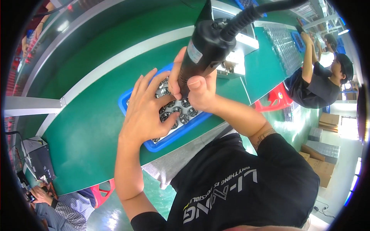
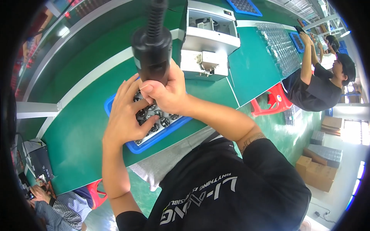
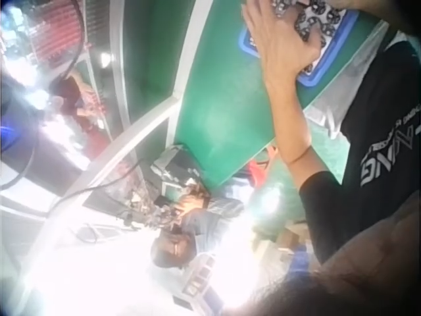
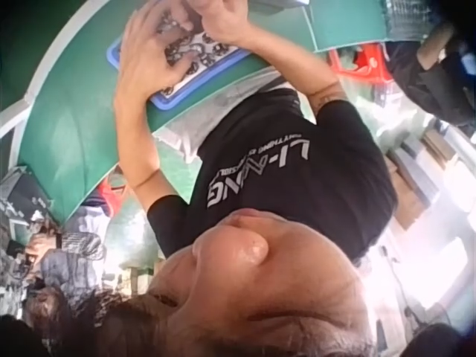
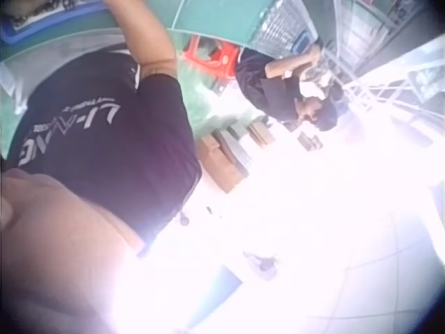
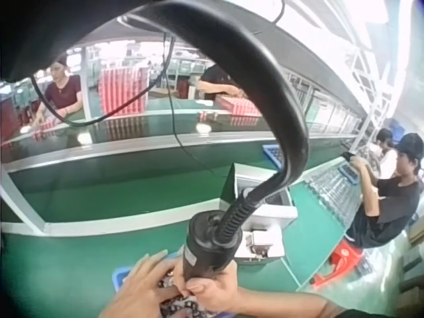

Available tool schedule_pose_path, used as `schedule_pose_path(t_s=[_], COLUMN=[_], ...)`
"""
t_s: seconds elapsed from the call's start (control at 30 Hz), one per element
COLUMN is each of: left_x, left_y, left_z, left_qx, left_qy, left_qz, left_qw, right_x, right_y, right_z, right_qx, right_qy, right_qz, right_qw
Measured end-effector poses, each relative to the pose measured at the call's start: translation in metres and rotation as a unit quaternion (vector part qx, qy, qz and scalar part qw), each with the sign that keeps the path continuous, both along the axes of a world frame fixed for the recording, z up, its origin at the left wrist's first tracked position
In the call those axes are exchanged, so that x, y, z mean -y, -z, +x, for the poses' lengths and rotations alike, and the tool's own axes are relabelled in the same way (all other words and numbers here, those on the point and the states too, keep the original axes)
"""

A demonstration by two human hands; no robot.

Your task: The person fastens electronic components onto circular printed circuit boards using an electric screwdriver at an assembly station.

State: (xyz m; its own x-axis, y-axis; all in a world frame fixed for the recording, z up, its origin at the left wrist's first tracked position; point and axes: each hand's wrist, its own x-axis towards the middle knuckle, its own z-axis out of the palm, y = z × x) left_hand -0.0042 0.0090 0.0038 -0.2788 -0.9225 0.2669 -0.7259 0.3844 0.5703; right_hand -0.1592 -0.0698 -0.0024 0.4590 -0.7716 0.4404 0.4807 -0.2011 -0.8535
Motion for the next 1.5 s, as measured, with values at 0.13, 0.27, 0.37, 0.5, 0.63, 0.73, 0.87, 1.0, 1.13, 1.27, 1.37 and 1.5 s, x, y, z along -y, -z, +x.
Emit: schedule_pose_path(t_s=[0.13, 0.27, 0.37, 0.5, 0.63, 0.73, 0.87, 1.0, 1.13, 1.27, 1.37, 1.5], left_x=[0.0, -0.001, 0.0, 0.001, 0.001, 0.004, 0.01, 0.005, -0.001, -0.005, -0.007, -0.008], left_y=[-0.002, -0.002, -0.003, -0.005, -0.018, -0.024, -0.012, 0.005, 0.005, 0.001, -0.001, 0.002], left_z=[-0.003, -0.005, -0.004, -0.005, -0.008, -0.005, 0.015, 0.026, 0.03, 0.026, 0.023, 0.025], left_qx=[0.007, 0.014, 0.013, 0.024, 0.045, 0.064, -0.036, -0.02, -0.061, -0.053, -0.041, -0.026], left_qy=[0.0, 0.001, 0.002, 0.006, -0.011, -0.001, 0.023, -0.018, -0.007, 0.04, 0.042, 0.048], left_qz=[0.0, -0.012, -0.005, 0.007, 0.023, 0.012, -0.02, -0.093, -0.081, -0.063, -0.056, -0.045], left_qw=[1.0, 1.0, 1.0, 1.0, 0.999, 0.998, 0.999, 0.995, 0.995, 0.996, 0.997, 0.998], right_x=[0.001, 0.005, 0.018, 0.036, 0.053, 0.055, 0.056, 0.054, 0.037, 0.009, -0.001, -0.006], right_y=[0.004, -0.01, -0.031, -0.074, -0.071, -0.059, -0.059, -0.06, -0.059, -0.04, -0.025, -0.017], right_z=[-0.003, -0.005, -0.024, -0.08, -0.096, -0.095, -0.093, -0.095, -0.082, -0.043, -0.019, -0.003], right_qx=[0.012, 0.0, 0.071, 0.022, -0.001, -0.018, -0.044, -0.07, -0.053, 0.017, -0.02, -0.028], right_qy=[0.011, 0.041, 0.116, 0.295, 0.324, 0.304, 0.274, 0.239, 0.186, 0.098, 0.081, 0.067], right_qz=[0.003, -0.004, 0.001, -0.058, -0.086, -0.088, -0.084, -0.082, -0.023, 0.001, -0.031, -0.024], right_qw=[1.0, 0.999, 0.991, 0.954, 0.942, 0.948, 0.957, 0.965, 0.981, 0.995, 0.996, 0.997])
